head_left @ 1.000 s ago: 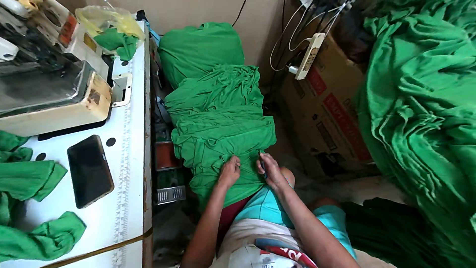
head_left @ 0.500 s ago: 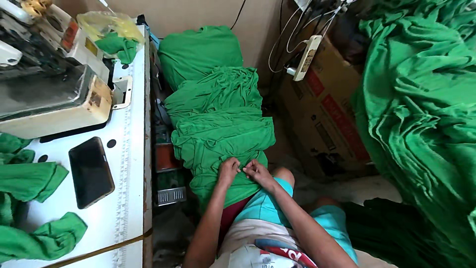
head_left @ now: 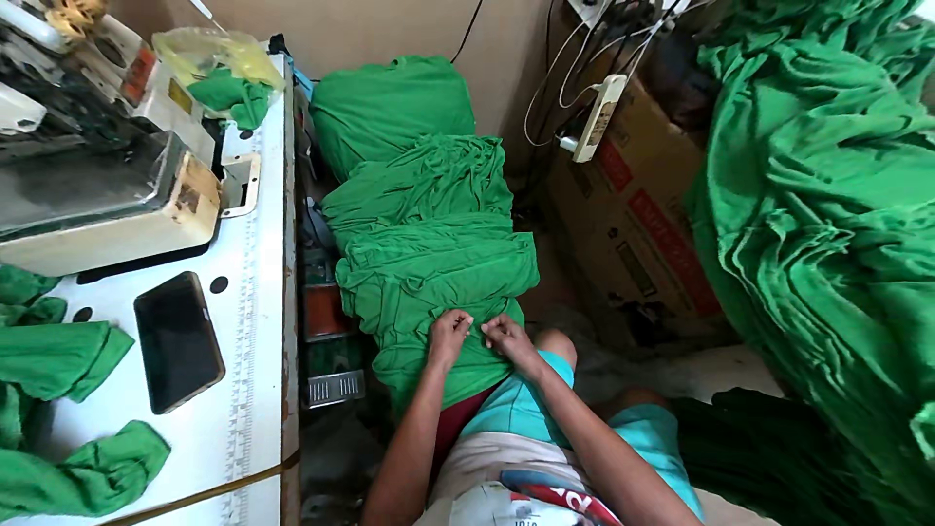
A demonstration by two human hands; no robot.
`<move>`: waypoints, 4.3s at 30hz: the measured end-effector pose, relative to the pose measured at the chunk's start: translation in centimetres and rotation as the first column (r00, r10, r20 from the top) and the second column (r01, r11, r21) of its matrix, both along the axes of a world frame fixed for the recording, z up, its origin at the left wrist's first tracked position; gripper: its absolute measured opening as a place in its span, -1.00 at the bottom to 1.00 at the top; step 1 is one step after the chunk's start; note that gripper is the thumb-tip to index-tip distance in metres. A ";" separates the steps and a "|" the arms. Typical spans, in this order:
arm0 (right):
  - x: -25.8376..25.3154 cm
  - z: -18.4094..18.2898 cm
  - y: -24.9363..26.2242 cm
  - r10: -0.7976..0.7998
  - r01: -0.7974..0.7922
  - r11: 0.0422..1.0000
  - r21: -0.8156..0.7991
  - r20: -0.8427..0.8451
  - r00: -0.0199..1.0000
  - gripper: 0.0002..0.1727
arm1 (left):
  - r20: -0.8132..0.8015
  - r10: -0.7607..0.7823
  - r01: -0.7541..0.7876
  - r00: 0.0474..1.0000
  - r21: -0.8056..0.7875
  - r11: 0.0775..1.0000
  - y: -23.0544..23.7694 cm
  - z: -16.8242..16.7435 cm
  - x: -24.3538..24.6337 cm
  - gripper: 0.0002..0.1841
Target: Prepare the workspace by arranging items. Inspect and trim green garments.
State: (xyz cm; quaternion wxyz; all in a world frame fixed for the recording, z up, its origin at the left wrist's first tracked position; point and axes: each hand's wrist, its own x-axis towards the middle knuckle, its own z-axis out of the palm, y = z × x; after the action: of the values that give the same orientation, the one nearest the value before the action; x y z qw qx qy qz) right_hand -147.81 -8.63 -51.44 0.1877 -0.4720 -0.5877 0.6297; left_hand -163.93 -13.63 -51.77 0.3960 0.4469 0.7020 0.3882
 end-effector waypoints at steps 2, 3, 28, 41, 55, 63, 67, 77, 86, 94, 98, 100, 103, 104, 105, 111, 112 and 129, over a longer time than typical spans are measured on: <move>0.3 0.0 0.0 -0.200 0.191 0.978 -0.086 -0.114 0.973 -0.76 | -0.062 -0.040 0.038 0.997 -0.033 0.999 0.3 0.3 0.3 -0.74; 0.4 0.1 0.1 -0.274 0.256 0.958 -0.131 -0.149 0.950 -0.78 | -0.124 -0.076 0.067 0.989 -0.070 0.995 0.3 0.6 0.7 -0.72; 0.9 -0.3 0.4 -0.241 0.219 0.966 -0.140 -0.168 0.956 -0.78 | -0.389 -0.225 0.122 0.893 -0.272 0.954 1.3 1.4 3.5 -0.68; 0.6 -0.1 0.1 0.064 -0.067 0.998 0.022 0.123 0.990 -0.68 | 0.063 -0.001 0.006 0.998 -0.078 0.997 1.1 -0.2 0.4 -0.74; 1.1 0.2 0.7 -0.284 0.244 0.950 -0.194 -0.212 0.935 -0.81 | 0.406 0.118 -0.113 0.906 -0.037 0.993 0.6 0.0 -0.2 -0.82; 1.2 0.3 0.4 -0.149 0.149 0.989 0.005 -0.031 0.988 -0.53 | 0.228 0.101 -0.137 0.969 0.148 0.979 -1.5 0.9 0.6 -0.81; -0.1 1.5 0.1 0.277 -0.351 0.933 0.081 0.460 0.843 -0.57 | -0.360 0.330 -0.271 0.873 0.206 0.941 -5.9 2.9 -0.4 -0.48; 5.1 10.3 6.5 0.128 -0.240 0.960 0.143 0.540 0.832 -0.59 | -0.168 0.178 -0.242 0.969 -0.543 0.804 -14.6 3.3 -7.5 -0.56; 2.2 8.5 11.8 -0.504 0.527 0.848 -0.059 -0.395 0.768 -0.58 | 0.565 0.334 -0.561 0.755 0.291 0.775 -8.3 6.2 -11.1 -0.29; -0.1 3.9 0.5 0.099 -0.079 0.952 0.295 -0.053 0.994 -0.70 | -0.121 0.255 -0.237 0.959 0.147 0.960 -11.3 4.6 -3.2 -0.63; -0.5 1.5 -3.8 0.378 -0.380 0.906 0.186 0.048 0.925 -0.70 | -0.319 -0.113 0.074 0.941 -0.130 0.989 -15.4 2.4 0.1 -0.62; -0.7 1.7 -4.6 0.550 -0.599 0.780 0.182 0.257 0.795 -0.53 | -0.330 -0.062 0.030 0.942 -0.100 0.995 -17.0 0.9 1.1 -0.83; -1.5 2.8 -5.5 0.640 -0.801 0.568 0.188 0.511 0.574 -0.37 | -0.342 0.077 -0.074 0.936 0.022 0.997 -17.9 0.2 1.1 -0.79; -1.6 3.0 -5.8 0.644 -0.832 0.523 0.183 0.555 0.527 -0.36 | -0.356 0.046 -0.054 0.933 -0.012 0.998 -17.9 0.3 0.9 -0.67; -1.7 3.1 -5.9 0.641 -0.852 0.489 0.185 0.586 0.495 -0.38 | -0.376 0.017 -0.037 0.926 -0.044 0.998 -17.6 0.4 0.7 -0.64; -0.7 3.1 -6.6 0.611 -0.838 0.487 0.244 0.590 0.527 -0.62 | -0.434 0.073 -0.051 0.898 0.061 0.997 -16.9 0.3 -0.3 -0.86; -0.6 3.2 -6.6 0.614 -0.828 0.503 0.250 0.571 0.545 -0.63 | -0.419 0.071 -0.059 0.905 0.043 0.997 -16.8 0.9 -0.6 -0.84; -1.4 7.2 -5.0 0.389 -0.521 0.640 0.565 0.347 0.853 -0.72 | -0.518 0.168 -0.197 0.839 -0.001 0.980 -14.6 3.9 -0.3 -0.74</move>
State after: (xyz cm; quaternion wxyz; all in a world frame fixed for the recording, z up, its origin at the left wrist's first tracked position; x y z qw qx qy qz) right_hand -149.20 -13.61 -44.24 0.1138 -0.2734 -0.8813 0.3684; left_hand -164.22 -28.24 -47.90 0.1669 0.4547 0.8318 0.2710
